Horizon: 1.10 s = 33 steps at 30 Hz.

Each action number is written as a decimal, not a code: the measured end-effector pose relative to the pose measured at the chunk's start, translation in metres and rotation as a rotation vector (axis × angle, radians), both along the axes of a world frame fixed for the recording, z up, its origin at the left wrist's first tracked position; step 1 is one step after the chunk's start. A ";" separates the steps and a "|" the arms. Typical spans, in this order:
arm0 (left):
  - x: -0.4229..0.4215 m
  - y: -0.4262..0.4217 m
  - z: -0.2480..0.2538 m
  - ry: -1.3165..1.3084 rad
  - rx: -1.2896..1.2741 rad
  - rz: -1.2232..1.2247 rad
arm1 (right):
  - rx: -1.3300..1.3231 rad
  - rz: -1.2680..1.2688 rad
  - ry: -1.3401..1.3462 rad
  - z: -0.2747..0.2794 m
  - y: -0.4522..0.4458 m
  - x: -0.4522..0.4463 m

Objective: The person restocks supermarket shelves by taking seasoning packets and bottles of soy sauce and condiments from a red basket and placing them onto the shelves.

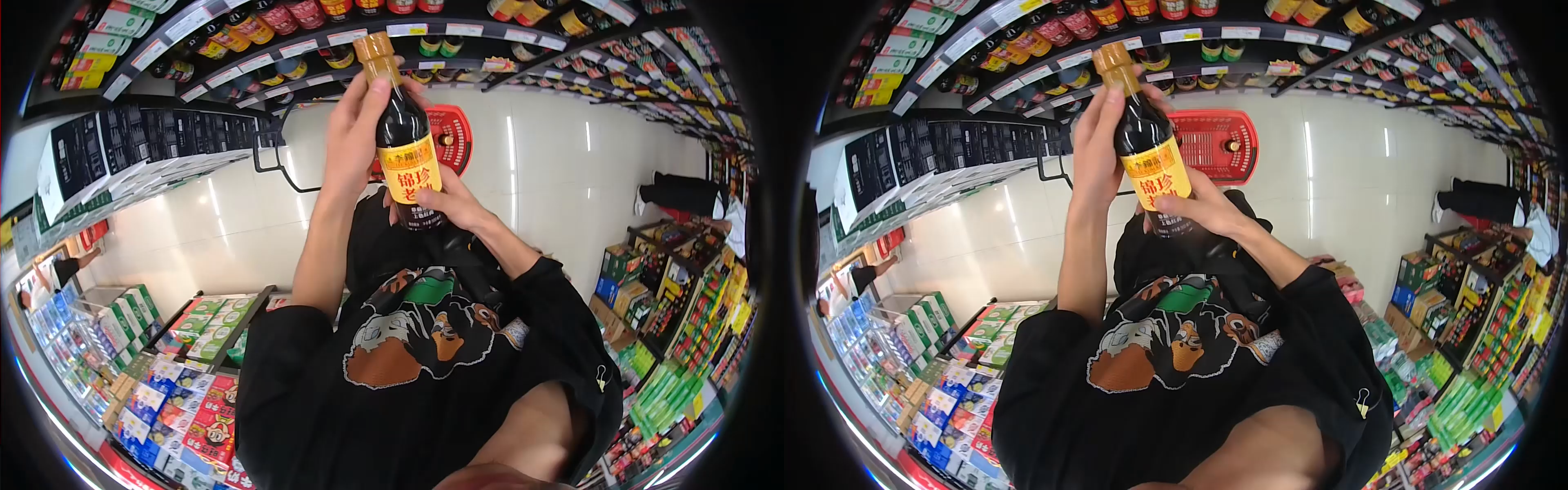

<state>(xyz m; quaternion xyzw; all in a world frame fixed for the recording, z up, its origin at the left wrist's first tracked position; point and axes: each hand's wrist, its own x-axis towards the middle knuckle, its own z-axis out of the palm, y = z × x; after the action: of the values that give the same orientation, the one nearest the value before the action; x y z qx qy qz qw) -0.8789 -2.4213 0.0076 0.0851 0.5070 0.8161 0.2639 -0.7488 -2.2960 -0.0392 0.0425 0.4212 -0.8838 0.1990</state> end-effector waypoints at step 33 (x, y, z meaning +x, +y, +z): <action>0.020 0.370 -0.048 1.068 -0.786 0.139 | 0.121 -0.144 -0.305 -0.072 0.436 -0.075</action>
<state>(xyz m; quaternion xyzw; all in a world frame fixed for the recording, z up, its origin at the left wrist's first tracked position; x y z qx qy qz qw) -0.8590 -2.0515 -0.0408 0.3423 0.8321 0.4315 -0.0651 -0.8236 -1.8605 -0.1111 0.2181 0.4342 -0.8522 0.1939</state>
